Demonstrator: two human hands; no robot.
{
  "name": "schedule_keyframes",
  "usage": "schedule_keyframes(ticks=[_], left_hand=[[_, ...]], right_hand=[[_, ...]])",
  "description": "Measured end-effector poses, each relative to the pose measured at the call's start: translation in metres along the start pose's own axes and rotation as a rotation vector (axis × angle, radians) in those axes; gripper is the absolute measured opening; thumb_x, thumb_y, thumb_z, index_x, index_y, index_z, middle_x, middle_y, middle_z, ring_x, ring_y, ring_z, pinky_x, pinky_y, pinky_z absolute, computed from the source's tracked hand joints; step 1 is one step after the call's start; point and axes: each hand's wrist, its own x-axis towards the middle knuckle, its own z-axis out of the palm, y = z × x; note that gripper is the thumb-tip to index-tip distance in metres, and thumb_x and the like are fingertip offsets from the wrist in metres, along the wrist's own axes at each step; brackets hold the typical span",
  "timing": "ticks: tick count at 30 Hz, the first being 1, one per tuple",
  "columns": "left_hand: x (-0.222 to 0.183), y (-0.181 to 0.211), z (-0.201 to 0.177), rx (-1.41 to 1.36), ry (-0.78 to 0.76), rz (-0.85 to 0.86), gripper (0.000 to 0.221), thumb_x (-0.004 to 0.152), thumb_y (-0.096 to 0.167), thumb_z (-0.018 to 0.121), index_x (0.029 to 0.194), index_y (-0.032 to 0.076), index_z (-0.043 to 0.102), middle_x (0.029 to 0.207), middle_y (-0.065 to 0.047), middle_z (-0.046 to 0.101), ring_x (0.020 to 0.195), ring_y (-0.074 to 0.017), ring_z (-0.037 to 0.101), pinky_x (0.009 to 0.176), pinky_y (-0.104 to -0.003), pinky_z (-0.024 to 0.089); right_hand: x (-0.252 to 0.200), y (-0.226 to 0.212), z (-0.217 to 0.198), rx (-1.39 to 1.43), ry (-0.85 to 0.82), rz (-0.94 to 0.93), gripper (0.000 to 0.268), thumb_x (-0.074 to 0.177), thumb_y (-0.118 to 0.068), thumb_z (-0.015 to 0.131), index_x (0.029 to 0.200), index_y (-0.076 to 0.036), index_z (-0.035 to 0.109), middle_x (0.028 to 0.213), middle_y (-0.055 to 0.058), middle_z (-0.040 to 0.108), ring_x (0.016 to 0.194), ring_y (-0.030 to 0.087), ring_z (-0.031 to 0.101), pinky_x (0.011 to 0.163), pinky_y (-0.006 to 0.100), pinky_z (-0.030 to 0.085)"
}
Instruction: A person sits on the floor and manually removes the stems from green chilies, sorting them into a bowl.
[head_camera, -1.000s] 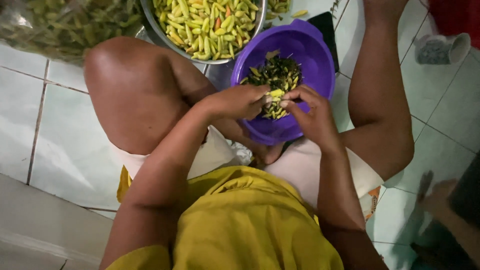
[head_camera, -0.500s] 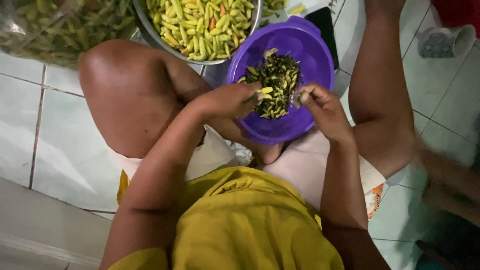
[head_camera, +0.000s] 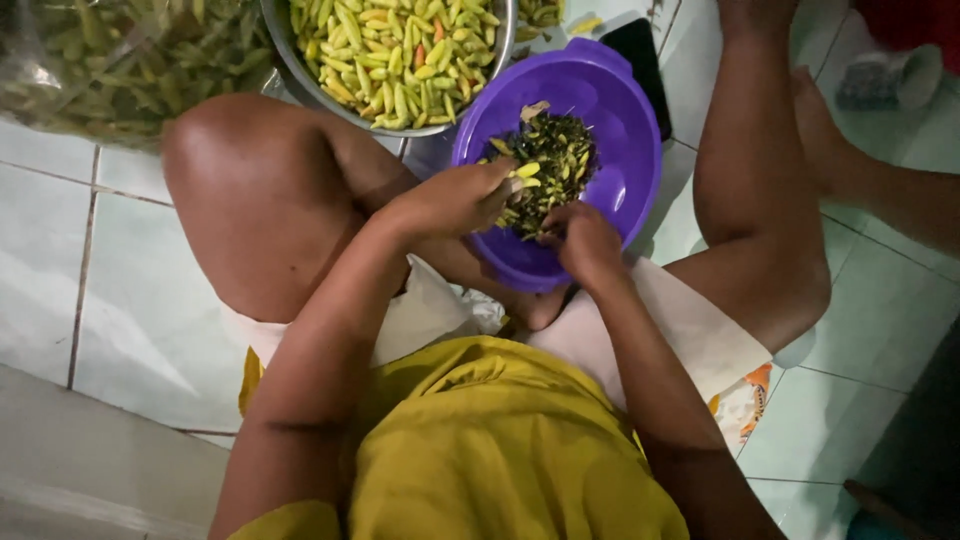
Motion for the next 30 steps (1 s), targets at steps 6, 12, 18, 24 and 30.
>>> schedule_keyframes(ticks=[6, 12, 18, 24, 30], left_hand=[[-0.006, 0.011, -0.004, -0.038, 0.037, 0.025, 0.055, 0.108, 0.027, 0.04, 0.147, -0.012, 0.041, 0.084, -0.028, 0.072, 0.069, -0.0425, 0.07, 0.058, -0.054, 0.051], [-0.021, 0.023, -0.007, -0.022, 0.172, 0.031, 0.059, 0.109, 0.033, 0.04, 0.154, -0.006, 0.037, 0.111, -0.032, 0.069, 0.099, -0.0491, 0.071, 0.085, -0.058, 0.055], [0.003, -0.022, -0.035, -0.386, 0.449, 0.341, 0.047, 0.11, 0.003, 0.03, 0.151, -0.013, 0.015, 0.068, -0.012, 0.058, 0.044, -0.0202, 0.059, 0.041, -0.027, 0.048], [-0.013, 0.019, -0.052, -0.398, 0.664, 0.013, 0.07, 0.116, 0.027, 0.035, 0.166, 0.012, -0.011, 0.071, -0.01, 0.061, 0.051, -0.0134, 0.051, 0.048, -0.029, 0.043], [-0.016, 0.019, -0.046, -0.256, 0.712, 0.045, 0.088, 0.117, 0.015, 0.052, 0.163, 0.021, -0.023, 0.072, -0.008, 0.07, 0.05, -0.0131, 0.059, 0.045, -0.029, 0.045]], right_hand=[[-0.019, -0.004, -0.023, 0.259, 0.067, -0.111, 0.033, 0.09, -0.031, 0.073, 0.121, -0.022, 0.071, 0.12, 0.011, 0.071, 0.119, 0.044, 0.064, 0.105, 0.058, 0.051], [-0.035, -0.015, -0.04, 0.413, 0.257, -0.196, 0.032, 0.091, -0.019, 0.072, 0.123, -0.014, 0.073, 0.097, 0.018, 0.077, 0.096, 0.039, 0.074, 0.08, 0.051, 0.06], [-0.041, -0.009, -0.044, 0.617, 0.288, -0.23, 0.032, 0.096, -0.013, 0.073, 0.128, -0.014, 0.073, 0.099, 0.018, 0.077, 0.094, 0.03, 0.075, 0.078, 0.043, 0.061], [-0.066, -0.05, -0.093, 0.737, 0.388, -0.23, 0.02, 0.097, -0.011, 0.071, 0.115, -0.003, 0.076, 0.106, 0.002, 0.072, 0.089, 0.012, 0.064, 0.081, 0.023, 0.051], [-0.059, -0.056, -0.108, 1.159, 0.3, -0.161, 0.022, 0.095, -0.005, 0.071, 0.116, 0.002, 0.071, 0.099, 0.007, 0.073, 0.088, 0.011, 0.066, 0.085, 0.022, 0.054]])
